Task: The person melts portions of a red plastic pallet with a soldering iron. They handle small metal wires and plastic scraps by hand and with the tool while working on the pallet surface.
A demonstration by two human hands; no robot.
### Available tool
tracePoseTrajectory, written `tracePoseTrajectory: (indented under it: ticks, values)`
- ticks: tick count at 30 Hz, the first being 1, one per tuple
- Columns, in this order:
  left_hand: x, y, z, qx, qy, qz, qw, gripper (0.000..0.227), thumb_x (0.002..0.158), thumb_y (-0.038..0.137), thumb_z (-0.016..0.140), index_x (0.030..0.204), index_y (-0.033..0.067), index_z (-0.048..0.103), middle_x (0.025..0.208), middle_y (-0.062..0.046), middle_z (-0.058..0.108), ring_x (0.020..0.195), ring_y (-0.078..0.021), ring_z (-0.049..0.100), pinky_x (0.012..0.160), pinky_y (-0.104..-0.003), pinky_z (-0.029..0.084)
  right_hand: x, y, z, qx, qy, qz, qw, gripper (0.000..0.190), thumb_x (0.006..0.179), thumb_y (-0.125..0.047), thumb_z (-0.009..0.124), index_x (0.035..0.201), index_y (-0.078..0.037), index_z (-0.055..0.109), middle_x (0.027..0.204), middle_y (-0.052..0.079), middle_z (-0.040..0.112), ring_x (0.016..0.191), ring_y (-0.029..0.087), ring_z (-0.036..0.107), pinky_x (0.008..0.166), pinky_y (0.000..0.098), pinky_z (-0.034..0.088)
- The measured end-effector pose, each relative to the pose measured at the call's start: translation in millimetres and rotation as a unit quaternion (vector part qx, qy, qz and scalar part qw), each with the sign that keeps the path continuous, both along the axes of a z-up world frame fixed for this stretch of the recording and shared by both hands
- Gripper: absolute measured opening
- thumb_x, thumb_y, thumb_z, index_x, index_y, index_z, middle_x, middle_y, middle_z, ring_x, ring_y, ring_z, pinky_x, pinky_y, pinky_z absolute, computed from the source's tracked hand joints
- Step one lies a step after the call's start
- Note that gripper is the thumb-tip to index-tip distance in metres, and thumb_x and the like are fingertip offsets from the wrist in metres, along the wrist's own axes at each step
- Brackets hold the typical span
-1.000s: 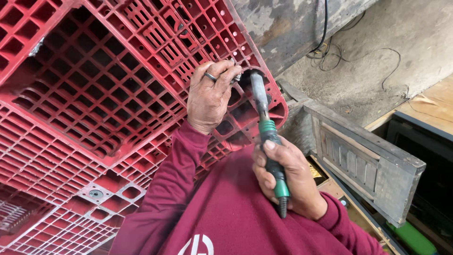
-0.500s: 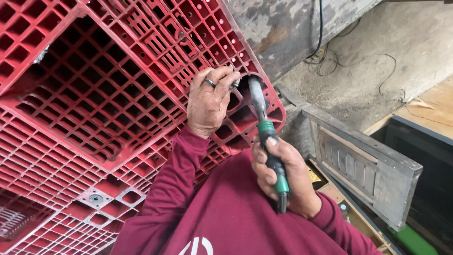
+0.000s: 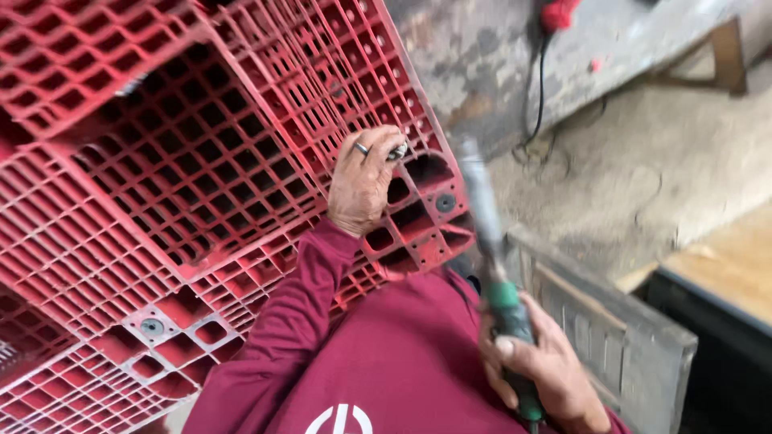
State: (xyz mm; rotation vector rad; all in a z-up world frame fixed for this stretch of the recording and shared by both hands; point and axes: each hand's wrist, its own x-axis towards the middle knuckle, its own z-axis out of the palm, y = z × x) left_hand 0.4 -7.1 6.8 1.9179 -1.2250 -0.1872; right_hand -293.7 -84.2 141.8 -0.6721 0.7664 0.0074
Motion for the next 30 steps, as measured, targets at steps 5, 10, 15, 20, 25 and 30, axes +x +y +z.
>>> tracePoseTrajectory:
  ticks: [5, 10, 15, 20, 25, 30]
  values:
    - [-4.8, -6.9, -5.9, -0.089, 0.074, 0.065, 0.991, 0.031, 0.103, 0.002, 0.064, 0.133, 0.0064, 0.059, 0.128, -0.011, 0.065, 0.115, -0.0271, 0.065, 0.099, -0.040, 0.057, 6.7, -37.6, -35.0, -0.324, -0.002, 0.033, 0.946, 0.037, 0.084, -0.005, 0.070, 0.116, -0.002, 0.050, 0.084, 0.006, 0.063, 0.069, 0.010, 0.060, 0.061, 0.0247, 0.051]
    - [-11.8, -24.1, -5.7, -0.036, 0.091, 0.149, 0.984, 0.037, 0.101, 0.003, 0.057, 0.138, 0.0028, 0.056, 0.113, -0.016, 0.062, 0.090, -0.0230, 0.064, 0.077, -0.035, 0.057, 63.7, -92.3, -71.8, -0.397, -0.063, 0.019, 0.915, 0.032, 0.088, 0.002, 0.061, 0.118, -0.002, 0.052, 0.086, 0.005, 0.062, 0.070, 0.009, 0.056, 0.061, 0.0242, 0.046]
    - [-17.5, -84.3, -6.0, 0.125, -0.041, 0.313, 0.941, 0.042, 0.094, 0.028, 0.073, 0.126, 0.0063, 0.058, 0.114, -0.017, 0.058, 0.101, -0.0301, 0.061, 0.086, -0.043, 0.051, 113.7, -148.3, -98.1, -0.380, -0.079, 0.056, 0.920, 0.027, 0.090, 0.002, 0.063, 0.114, -0.003, 0.053, 0.078, 0.004, 0.061, 0.058, 0.011, 0.057, 0.052, 0.0274, 0.048]
    - [-37.7, -139.0, 5.7, 0.196, -0.025, 0.465, 0.863, 0.076, 0.071, 0.053, 0.081, 0.121, 0.0031, 0.053, 0.126, -0.021, 0.053, 0.115, -0.0379, 0.049, 0.091, -0.056, 0.039, 138.6, -190.7, -122.4, -0.368, -0.118, 0.133, 0.913, 0.026, 0.093, -0.001, 0.066, 0.116, -0.003, 0.055, 0.079, 0.003, 0.060, 0.058, 0.011, 0.057, 0.050, 0.0272, 0.048]
    - [-30.6, -159.2, -0.5, 0.231, -0.060, 0.535, 0.810, 0.054, 0.077, 0.034, 0.076, 0.119, 0.0057, 0.056, 0.124, -0.016, 0.054, 0.114, -0.0352, 0.051, 0.089, -0.053, 0.040, 147.6, -200.7, -131.2, -0.284, -0.135, 0.163, 0.935, 0.027, 0.095, -0.005, 0.064, 0.119, -0.005, 0.053, 0.074, 0.004, 0.059, 0.053, 0.013, 0.057, 0.046, 0.0285, 0.047]
    - [-26.4, -164.4, -9.0, 0.284, -0.062, 0.539, 0.790, 0.038, 0.075, 0.020, 0.071, 0.108, 0.0059, 0.059, 0.120, -0.014, 0.054, 0.107, -0.0318, 0.052, 0.084, -0.050, 0.040, 149.9, -200.1, -126.4, -0.245, -0.139, 0.180, 0.942, 0.027, 0.095, -0.008, 0.064, 0.119, -0.006, 0.051, 0.074, 0.004, 0.058, 0.053, 0.013, 0.057, 0.044, 0.0294, 0.047]
